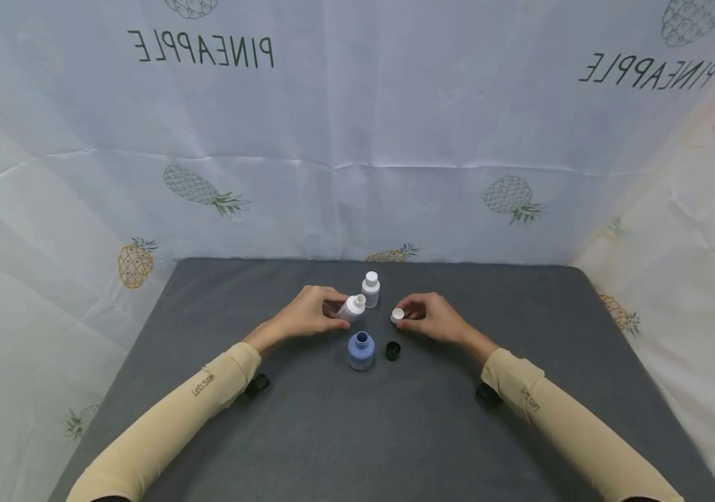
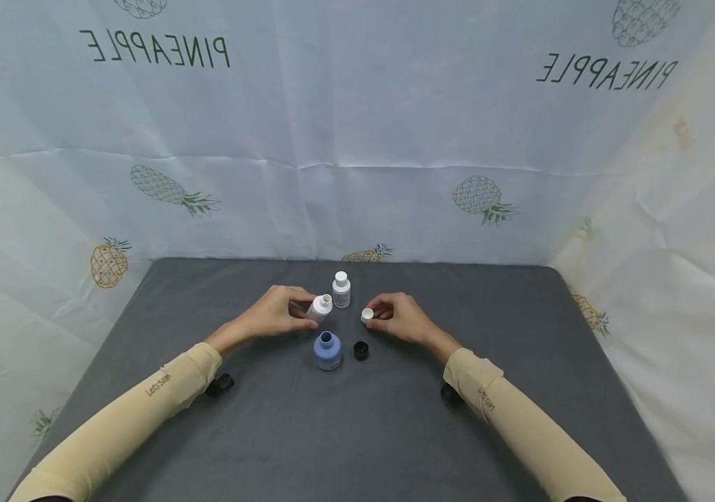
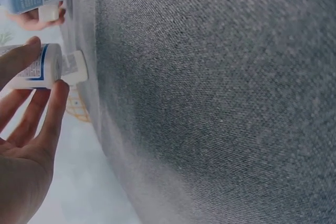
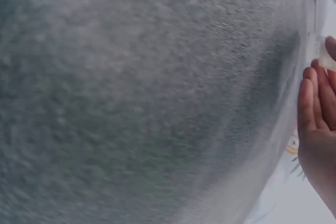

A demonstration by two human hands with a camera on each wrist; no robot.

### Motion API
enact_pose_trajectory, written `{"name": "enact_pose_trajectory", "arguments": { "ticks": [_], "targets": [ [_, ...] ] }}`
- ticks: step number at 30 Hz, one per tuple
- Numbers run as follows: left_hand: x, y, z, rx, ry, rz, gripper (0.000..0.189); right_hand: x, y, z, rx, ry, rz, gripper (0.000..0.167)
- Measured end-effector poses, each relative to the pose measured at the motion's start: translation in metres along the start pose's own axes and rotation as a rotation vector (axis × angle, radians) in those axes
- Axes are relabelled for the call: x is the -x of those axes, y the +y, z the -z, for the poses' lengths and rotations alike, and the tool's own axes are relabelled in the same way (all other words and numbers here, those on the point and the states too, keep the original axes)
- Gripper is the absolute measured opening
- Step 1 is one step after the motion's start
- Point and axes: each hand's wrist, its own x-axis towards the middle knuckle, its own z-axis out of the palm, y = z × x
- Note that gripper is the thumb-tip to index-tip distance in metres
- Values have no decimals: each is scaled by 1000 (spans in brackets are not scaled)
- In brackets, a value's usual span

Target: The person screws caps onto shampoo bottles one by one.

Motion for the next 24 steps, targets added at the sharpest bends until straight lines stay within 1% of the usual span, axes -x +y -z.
{"name": "enact_pose_trajectory", "arguments": {
  "ticks": [4, 8, 12, 18, 21, 24],
  "targets": [
    [-2, 4, -1, -16, 4, -13, 48, 0, -7, 5, -38, 49, 26, 29],
    [-4, 5, -2, -31, 5, -21, 48, 0, -15, 9, -46, 104, 74, 29],
    [-6, 7, -2, -41, 11, -18, 48, 0, -27, 12, -54, 140, 118, 29],
    [-7, 10, -1, -30, 10, -18, 47, -1, -39, 10, -54, 115, 155, 31],
    [-7, 9, -2, -42, 1, -17, 46, -2, -41, 7, -59, 90, 161, 30],
    [-6, 8, -2, -57, -10, -19, 46, -3, -40, 3, -68, 81, 166, 30]
  ]
}}
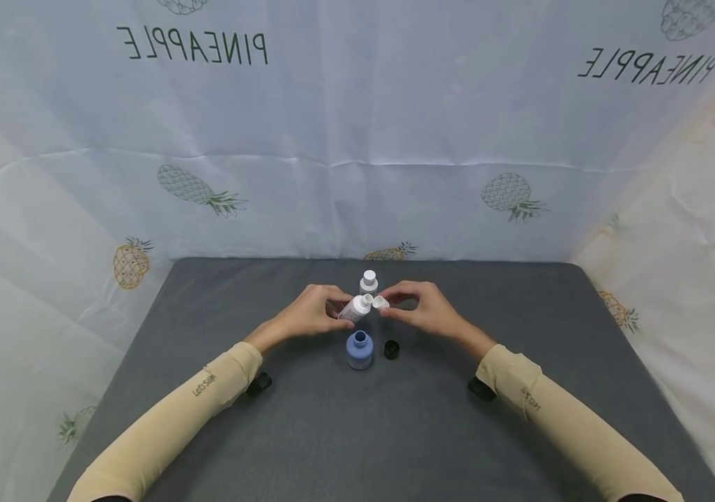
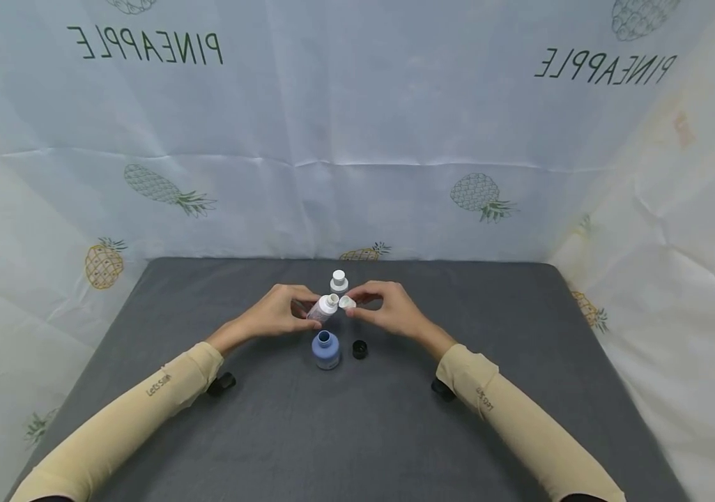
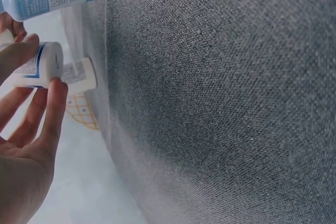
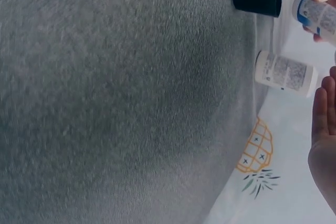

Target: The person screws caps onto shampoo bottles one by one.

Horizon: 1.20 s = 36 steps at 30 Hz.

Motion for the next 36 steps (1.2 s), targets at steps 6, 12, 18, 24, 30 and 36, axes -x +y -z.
{"name": "enact_pose_trajectory", "arguments": {
  "ticks": [6, 12, 18, 24, 30, 36],
  "targets": [
    [1, 0, 1, -4, -1, -4, 46, -1, 0, -6, -34, 7, 16, 29],
    [2, -2, 0, -13, 1, -3, 44, -3, -2, -8, -90, 1, -7, 30],
    [3, -5, -2, -14, 4, -9, 44, -4, -5, -8, -132, 5, 0, 30],
    [2, -5, -3, -22, 1, -13, 43, -6, -9, -10, -151, 21, 5, 31],
    [1, -4, -5, -40, -3, -11, 43, -7, -9, -14, -187, 39, 4, 35],
    [0, -2, -3, -37, -5, -18, 41, -7, -11, -18, -191, 46, 19, 35]
  ]
}}
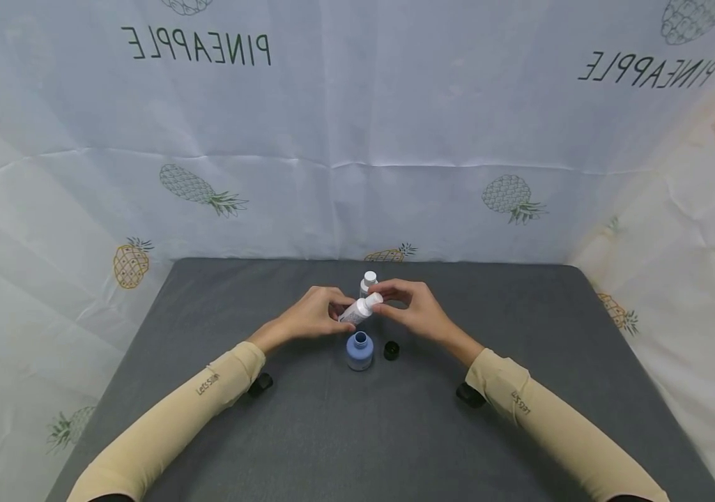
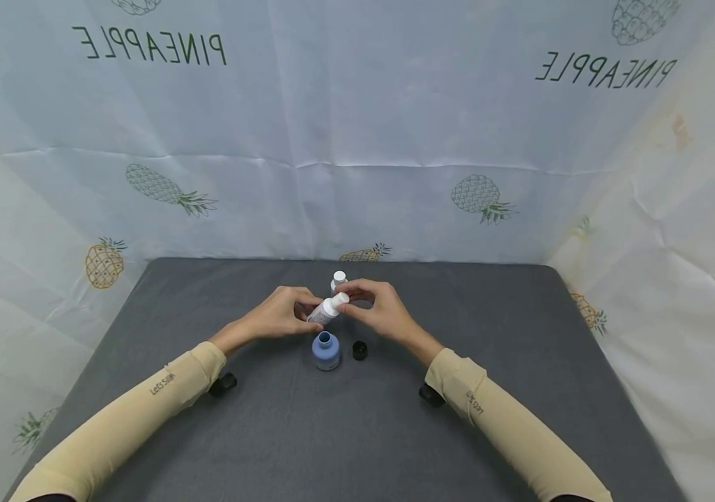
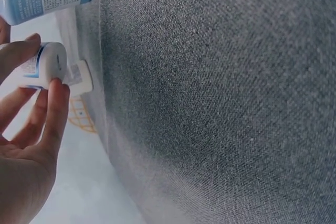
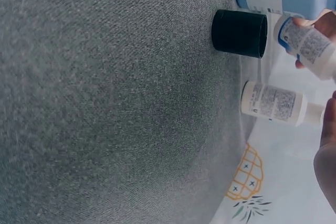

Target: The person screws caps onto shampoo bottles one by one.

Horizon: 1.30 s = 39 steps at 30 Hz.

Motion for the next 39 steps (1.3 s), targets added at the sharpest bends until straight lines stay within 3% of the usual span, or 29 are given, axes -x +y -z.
{"name": "enact_pose_trajectory", "arguments": {
  "ticks": [21, 39],
  "targets": [
    [-1, 3, 4, -10, -22, 14, 40, -1, 2, -1, 50, 6, 21, 36],
    [-1, 10, 1, -35, -10, -17, 42, 0, 3, -7, 178, 165, -68, 20]
  ]
}}
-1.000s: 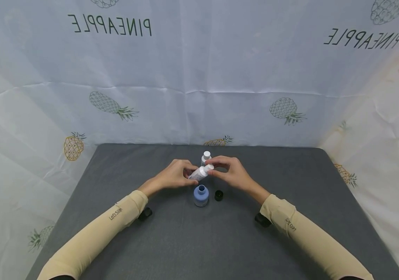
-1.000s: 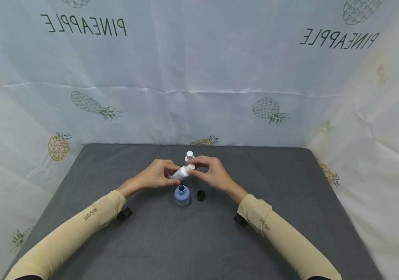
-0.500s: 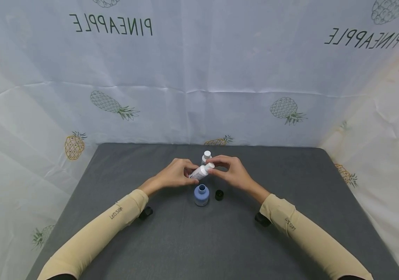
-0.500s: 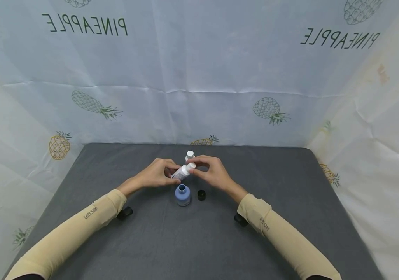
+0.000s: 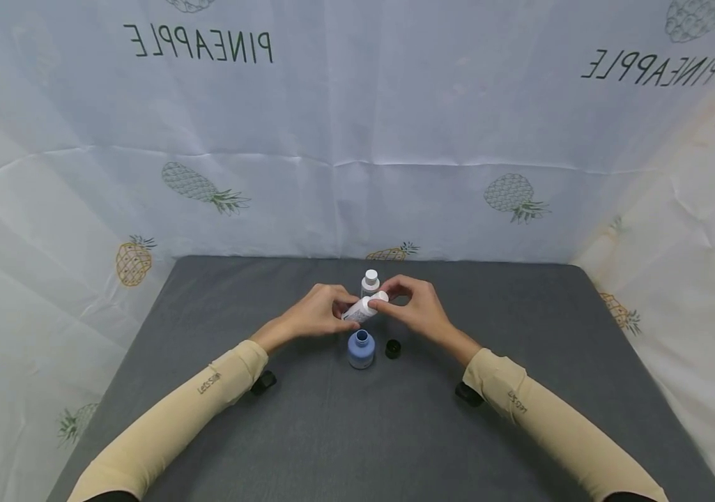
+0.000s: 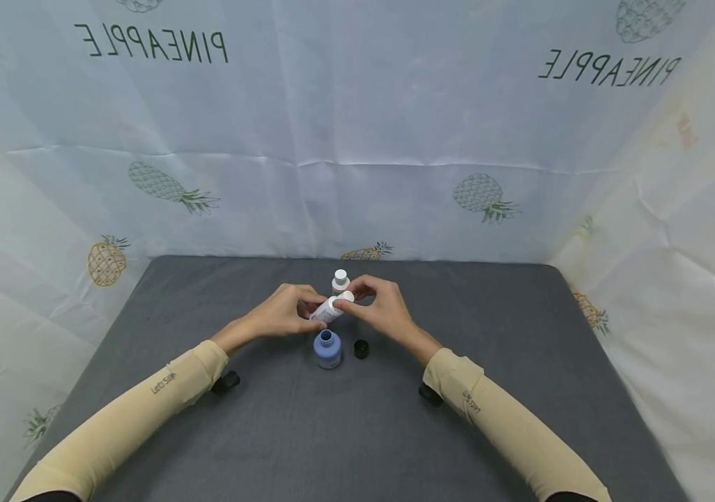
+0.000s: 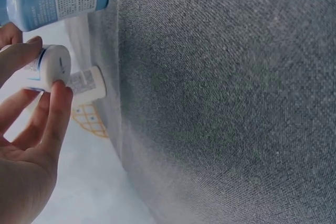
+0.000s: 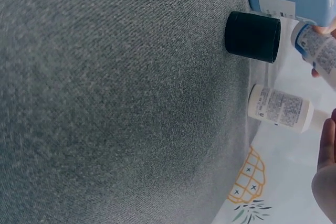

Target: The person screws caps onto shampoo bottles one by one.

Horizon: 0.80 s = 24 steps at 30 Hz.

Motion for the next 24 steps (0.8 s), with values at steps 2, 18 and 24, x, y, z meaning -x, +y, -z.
{"name": "enact_pose_trajectory", "arguments": {
  "ticks": [2, 18, 24],
  "targets": [
    [0, 0, 0, 4, 1, 3, 41, 0, -1, -1, 4, 6, 6, 20],
    [1, 0, 1, 35, 3, 22, 42, 1, -1, -2, -68, -28, -21, 33],
    [3, -1, 1, 48, 4, 28, 42, 1, 1, 3, -226, -106, 16, 36]
  ]
}}
